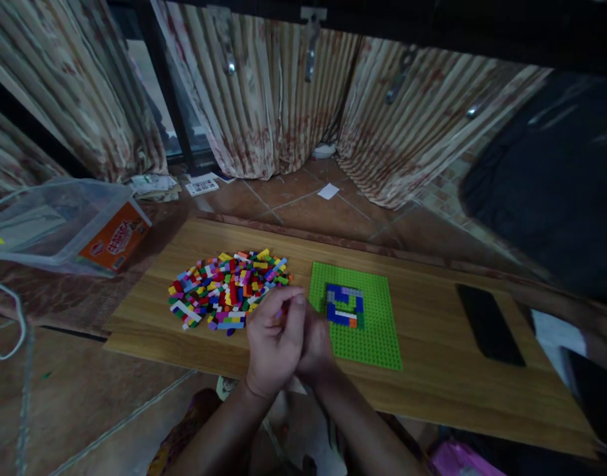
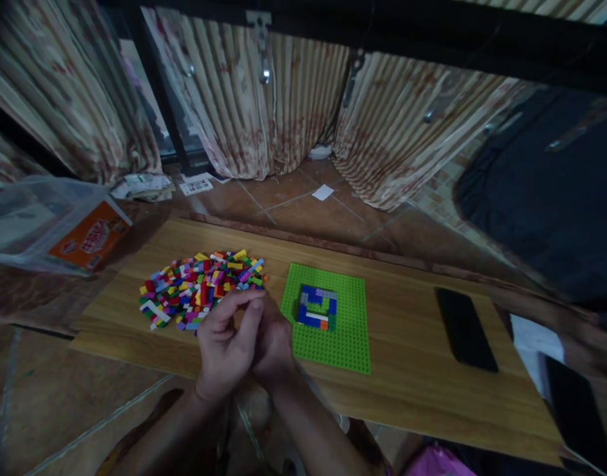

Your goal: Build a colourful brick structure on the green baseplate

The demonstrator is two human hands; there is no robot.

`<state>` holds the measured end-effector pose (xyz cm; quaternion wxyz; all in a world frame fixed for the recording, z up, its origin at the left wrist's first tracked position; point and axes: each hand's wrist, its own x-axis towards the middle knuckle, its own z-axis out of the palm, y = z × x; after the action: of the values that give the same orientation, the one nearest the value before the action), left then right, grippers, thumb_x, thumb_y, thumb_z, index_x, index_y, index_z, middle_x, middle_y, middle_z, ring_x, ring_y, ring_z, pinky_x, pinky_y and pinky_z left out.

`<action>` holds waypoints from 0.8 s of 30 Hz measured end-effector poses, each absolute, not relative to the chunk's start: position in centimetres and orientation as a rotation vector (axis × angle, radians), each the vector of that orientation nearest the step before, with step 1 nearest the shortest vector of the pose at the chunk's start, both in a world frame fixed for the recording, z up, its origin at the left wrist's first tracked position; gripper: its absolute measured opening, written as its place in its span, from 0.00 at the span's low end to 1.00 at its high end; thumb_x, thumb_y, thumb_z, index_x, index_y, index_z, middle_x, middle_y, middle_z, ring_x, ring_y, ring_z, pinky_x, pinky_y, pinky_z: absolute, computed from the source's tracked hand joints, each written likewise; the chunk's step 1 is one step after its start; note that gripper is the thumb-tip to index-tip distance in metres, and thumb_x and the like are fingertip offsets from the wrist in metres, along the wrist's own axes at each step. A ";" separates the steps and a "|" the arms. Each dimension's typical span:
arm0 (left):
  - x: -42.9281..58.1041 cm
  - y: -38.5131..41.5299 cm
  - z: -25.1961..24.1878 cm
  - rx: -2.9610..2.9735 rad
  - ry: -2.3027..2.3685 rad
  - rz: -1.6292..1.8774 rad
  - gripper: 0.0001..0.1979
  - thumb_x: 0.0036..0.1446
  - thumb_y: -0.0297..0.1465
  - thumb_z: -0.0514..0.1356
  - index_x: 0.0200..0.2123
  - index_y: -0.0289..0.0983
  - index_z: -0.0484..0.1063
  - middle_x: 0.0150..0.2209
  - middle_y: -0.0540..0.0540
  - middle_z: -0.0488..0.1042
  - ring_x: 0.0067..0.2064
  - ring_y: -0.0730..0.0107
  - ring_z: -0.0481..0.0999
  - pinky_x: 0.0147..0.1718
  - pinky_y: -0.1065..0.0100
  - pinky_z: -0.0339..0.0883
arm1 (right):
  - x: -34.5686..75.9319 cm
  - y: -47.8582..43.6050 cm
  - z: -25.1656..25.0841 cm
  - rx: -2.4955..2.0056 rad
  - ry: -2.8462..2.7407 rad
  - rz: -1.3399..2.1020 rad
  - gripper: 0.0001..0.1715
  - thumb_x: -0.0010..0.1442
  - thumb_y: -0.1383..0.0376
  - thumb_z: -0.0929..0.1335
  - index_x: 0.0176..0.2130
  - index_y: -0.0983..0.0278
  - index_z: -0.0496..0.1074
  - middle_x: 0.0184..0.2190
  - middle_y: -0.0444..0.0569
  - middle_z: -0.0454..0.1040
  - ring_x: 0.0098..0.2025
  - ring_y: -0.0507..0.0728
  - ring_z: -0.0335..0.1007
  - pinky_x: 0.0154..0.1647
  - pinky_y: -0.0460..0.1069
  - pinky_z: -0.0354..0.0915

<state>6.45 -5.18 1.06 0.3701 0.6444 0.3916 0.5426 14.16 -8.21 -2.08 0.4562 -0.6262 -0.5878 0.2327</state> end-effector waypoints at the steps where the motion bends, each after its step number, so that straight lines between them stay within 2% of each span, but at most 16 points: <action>1: 6.5 -5.0 0.9 1.596 1.043 1.385 0.07 0.58 0.30 0.59 0.38 0.38 0.77 0.34 0.48 0.78 0.36 0.70 0.76 0.37 0.70 0.69 | 14.3 -8.2 -1.8 -1.514 -1.427 0.601 0.17 0.60 0.62 0.64 0.48 0.64 0.70 0.36 0.51 0.76 0.35 0.56 0.73 0.34 0.48 0.68; 5: 6.9 -4.1 0.6 1.370 1.111 1.309 0.08 0.56 0.32 0.61 0.38 0.37 0.77 0.34 0.49 0.78 0.36 0.70 0.76 0.37 0.70 0.69 | 14.5 -8.1 -1.3 -1.489 -1.310 0.619 0.18 0.63 0.65 0.61 0.51 0.63 0.69 0.47 0.54 0.76 0.46 0.58 0.74 0.46 0.51 0.69; 8: 7.3 -3.5 0.6 1.231 1.126 1.245 0.09 0.54 0.33 0.62 0.37 0.36 0.76 0.34 0.48 0.78 0.37 0.69 0.76 0.39 0.70 0.69 | 14.7 -8.1 -1.2 -1.493 -1.258 0.603 0.19 0.65 0.66 0.59 0.53 0.61 0.67 0.50 0.54 0.75 0.50 0.58 0.73 0.51 0.52 0.68; 11: 7.6 -3.1 0.6 1.175 1.160 1.170 0.11 0.51 0.34 0.63 0.38 0.35 0.76 0.35 0.47 0.78 0.38 0.68 0.76 0.39 0.68 0.69 | 15.0 -8.4 -1.2 -1.541 -1.186 0.614 0.18 0.66 0.65 0.59 0.54 0.61 0.65 0.45 0.52 0.77 0.45 0.57 0.76 0.46 0.51 0.70; 16: 8.2 -3.2 0.7 1.164 1.121 0.953 0.13 0.48 0.37 0.64 0.35 0.35 0.76 0.33 0.47 0.78 0.35 0.67 0.76 0.36 0.68 0.69 | 16.0 -8.6 -1.2 -1.541 -1.021 0.652 0.14 0.66 0.61 0.59 0.47 0.60 0.69 0.40 0.49 0.78 0.40 0.55 0.75 0.43 0.49 0.70; 19: 8.4 -3.3 0.8 1.147 1.081 0.913 0.14 0.47 0.38 0.65 0.34 0.35 0.76 0.30 0.47 0.77 0.33 0.68 0.75 0.34 0.69 0.69 | 16.5 -8.5 -1.3 -1.457 -0.915 0.767 0.15 0.66 0.59 0.59 0.44 0.61 0.71 0.33 0.47 0.77 0.30 0.53 0.73 0.31 0.47 0.69; 21: 8.5 -3.2 0.6 1.128 1.068 0.885 0.15 0.45 0.39 0.66 0.35 0.34 0.76 0.29 0.48 0.76 0.31 0.70 0.74 0.31 0.70 0.68 | 16.9 -8.5 -1.2 -1.413 -0.866 0.858 0.16 0.66 0.58 0.59 0.44 0.61 0.71 0.29 0.45 0.75 0.24 0.51 0.68 0.23 0.46 0.65; 22: 8.5 -3.1 0.5 1.116 1.066 0.875 0.16 0.45 0.39 0.67 0.35 0.34 0.76 0.28 0.48 0.76 0.30 0.70 0.73 0.30 0.70 0.67 | 17.1 -8.6 -1.1 -1.412 -0.867 0.877 0.16 0.66 0.57 0.59 0.45 0.61 0.71 0.28 0.45 0.75 0.23 0.51 0.67 0.22 0.45 0.64; 24: 8.5 -3.0 0.3 1.082 1.072 0.878 0.18 0.44 0.40 0.68 0.36 0.34 0.77 0.29 0.48 0.76 0.29 0.72 0.72 0.29 0.71 0.66 | 17.6 -8.9 -0.9 -1.475 -0.944 0.816 0.16 0.65 0.59 0.62 0.47 0.61 0.71 0.31 0.45 0.75 0.26 0.52 0.68 0.25 0.46 0.65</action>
<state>8.45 -2.96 0.27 0.6379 0.4741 0.4695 0.3845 17.61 -8.89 -0.87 0.5687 -0.6280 -0.4020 0.3473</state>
